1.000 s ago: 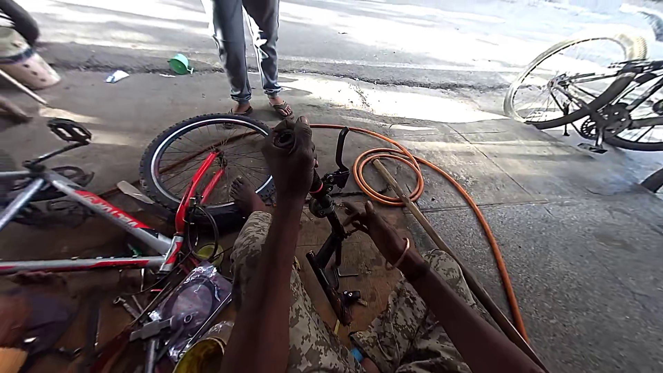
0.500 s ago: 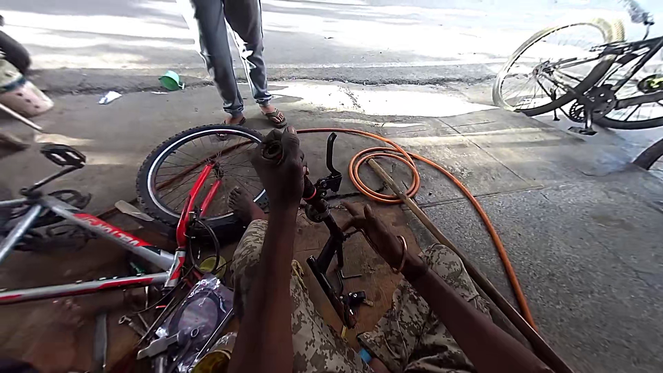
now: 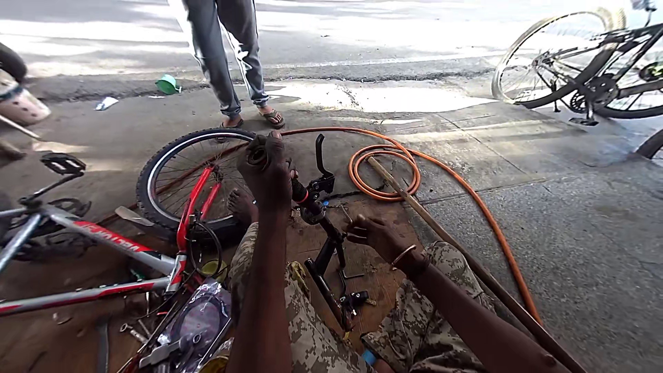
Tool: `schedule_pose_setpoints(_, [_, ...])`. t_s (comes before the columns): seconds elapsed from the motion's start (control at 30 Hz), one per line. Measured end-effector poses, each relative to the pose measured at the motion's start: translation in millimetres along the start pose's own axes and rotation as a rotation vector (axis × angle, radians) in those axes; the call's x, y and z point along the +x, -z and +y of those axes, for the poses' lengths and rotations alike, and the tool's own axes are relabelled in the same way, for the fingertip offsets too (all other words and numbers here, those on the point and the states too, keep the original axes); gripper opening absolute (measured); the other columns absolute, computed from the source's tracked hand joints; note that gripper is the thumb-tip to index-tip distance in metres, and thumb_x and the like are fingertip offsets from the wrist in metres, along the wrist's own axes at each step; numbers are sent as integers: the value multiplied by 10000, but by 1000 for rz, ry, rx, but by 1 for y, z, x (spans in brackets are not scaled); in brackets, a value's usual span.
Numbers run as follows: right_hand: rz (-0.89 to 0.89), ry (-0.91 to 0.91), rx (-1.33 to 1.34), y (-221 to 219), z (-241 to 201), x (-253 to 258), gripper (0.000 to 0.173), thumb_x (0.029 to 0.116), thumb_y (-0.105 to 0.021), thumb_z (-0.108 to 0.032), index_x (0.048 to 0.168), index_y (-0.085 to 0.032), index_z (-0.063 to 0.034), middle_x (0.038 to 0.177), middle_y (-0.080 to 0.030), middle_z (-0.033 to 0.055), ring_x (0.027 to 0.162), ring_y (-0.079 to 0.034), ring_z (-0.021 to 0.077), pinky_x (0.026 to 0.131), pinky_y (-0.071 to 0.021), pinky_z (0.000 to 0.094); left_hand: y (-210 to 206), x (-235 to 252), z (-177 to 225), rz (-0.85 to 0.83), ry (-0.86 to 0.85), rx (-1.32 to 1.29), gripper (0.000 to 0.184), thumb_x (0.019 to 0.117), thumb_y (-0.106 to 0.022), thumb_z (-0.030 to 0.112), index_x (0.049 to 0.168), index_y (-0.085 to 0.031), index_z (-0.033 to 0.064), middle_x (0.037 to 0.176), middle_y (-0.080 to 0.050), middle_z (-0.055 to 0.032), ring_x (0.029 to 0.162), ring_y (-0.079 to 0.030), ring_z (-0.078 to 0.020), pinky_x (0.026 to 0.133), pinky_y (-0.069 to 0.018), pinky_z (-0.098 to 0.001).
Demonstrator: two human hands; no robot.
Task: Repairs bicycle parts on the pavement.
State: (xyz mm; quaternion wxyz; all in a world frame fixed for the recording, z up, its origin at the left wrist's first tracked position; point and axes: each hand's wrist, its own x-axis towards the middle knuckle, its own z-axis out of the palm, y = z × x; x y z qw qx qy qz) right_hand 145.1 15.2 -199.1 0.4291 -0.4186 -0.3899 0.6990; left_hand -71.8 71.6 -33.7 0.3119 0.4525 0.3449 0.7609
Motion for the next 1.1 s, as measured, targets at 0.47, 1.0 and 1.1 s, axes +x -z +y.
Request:
schedule_pose_setpoints(0.47, [283,-119,-129,-12,2,-4,202,1083,-428,-29,1254,-529,4,1103,-718,157,875,-752,213,823,-622,356,13,3,2,-4,33,34,334,1066,-501,137,737,-461,180,504,-380,76,396,-404,-71,408,-438,-239])
schedule_pose_setpoints(1.0, [-283,153,-351,1,24,1,283,1079,-527,-289,1025,-670,-51,786,-707,77,606,-688,142,557,-606,266,25,25,-6,-115,130,-140,393,1071,-423,80,682,-424,137,497,-370,47,396,-383,-69,416,-443,-221])
schedule_pose_setpoints(1.1, [-258,226,-473,15,10,14,173,1044,-570,-157,1102,-673,-30,848,-704,45,690,-678,109,642,-604,277,24,33,-10,-66,161,-167,359,1071,-395,29,721,-418,107,498,-367,36,390,-398,-66,403,-470,-218])
